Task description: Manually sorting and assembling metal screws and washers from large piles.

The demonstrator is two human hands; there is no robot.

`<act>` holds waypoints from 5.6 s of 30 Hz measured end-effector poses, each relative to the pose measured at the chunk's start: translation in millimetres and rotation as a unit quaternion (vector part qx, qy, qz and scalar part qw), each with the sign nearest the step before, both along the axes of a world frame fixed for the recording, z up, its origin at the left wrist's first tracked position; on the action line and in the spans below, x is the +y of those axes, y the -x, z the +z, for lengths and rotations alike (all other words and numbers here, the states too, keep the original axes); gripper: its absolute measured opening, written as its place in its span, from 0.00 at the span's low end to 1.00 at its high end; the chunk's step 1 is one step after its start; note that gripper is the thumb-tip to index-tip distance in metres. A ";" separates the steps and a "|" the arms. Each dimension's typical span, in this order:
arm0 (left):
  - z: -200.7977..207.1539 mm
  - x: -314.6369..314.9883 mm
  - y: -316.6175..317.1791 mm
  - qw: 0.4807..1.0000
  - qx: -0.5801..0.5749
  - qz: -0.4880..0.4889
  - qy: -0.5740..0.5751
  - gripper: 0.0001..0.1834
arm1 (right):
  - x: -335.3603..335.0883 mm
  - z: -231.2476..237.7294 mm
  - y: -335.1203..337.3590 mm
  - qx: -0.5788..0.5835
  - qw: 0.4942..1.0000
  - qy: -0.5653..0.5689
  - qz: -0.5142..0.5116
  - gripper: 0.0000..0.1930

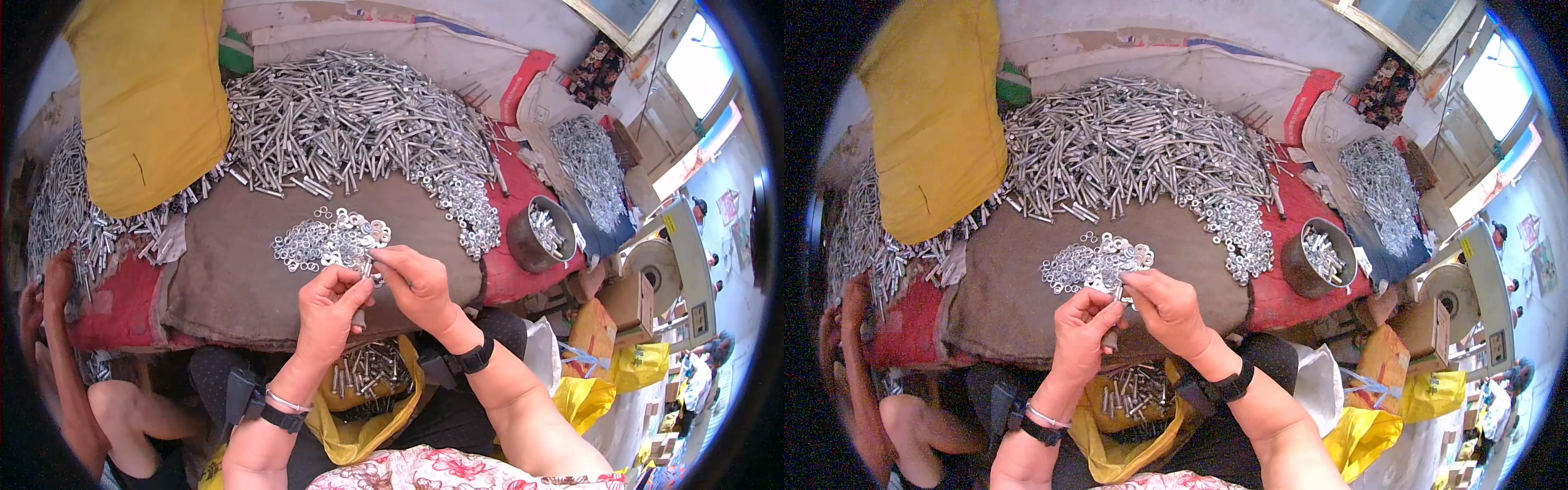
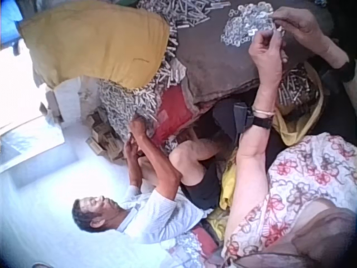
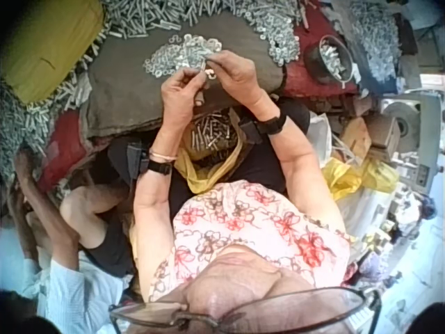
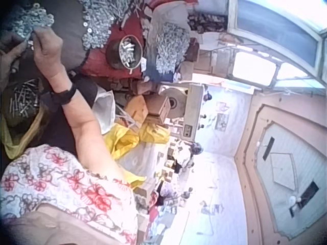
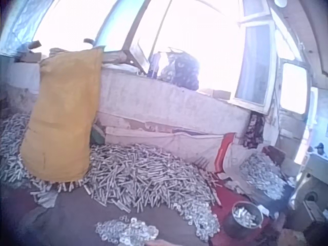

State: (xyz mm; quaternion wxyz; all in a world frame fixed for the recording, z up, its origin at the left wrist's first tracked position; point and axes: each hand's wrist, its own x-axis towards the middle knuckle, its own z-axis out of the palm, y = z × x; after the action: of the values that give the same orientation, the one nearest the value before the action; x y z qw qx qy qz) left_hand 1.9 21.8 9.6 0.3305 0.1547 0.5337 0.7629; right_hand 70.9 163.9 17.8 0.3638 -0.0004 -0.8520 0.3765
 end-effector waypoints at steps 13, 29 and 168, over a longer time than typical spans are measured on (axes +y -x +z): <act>0.6 -2.2 -0.8 0.999 0.038 -0.002 0.024 0.04 | 5.6 2.7 -2.9 -0.019 0.999 0.036 0.014 0.09; -0.3 -4.0 -11.7 0.995 0.077 -0.010 0.060 0.03 | 44.3 26.1 -10.5 -0.226 0.945 0.186 0.147 0.06; -6.1 9.0 211.8 0.746 0.453 0.255 0.417 0.09 | 32.1 22.4 29.5 -0.064 0.994 -0.016 -0.090 0.05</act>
State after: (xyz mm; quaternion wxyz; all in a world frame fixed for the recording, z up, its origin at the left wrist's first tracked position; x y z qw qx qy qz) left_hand -209.9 30.8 3.5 -0.1254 0.1864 0.9052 0.3606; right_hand 41.4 196.0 40.2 0.3405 -0.0952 -0.8760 0.3280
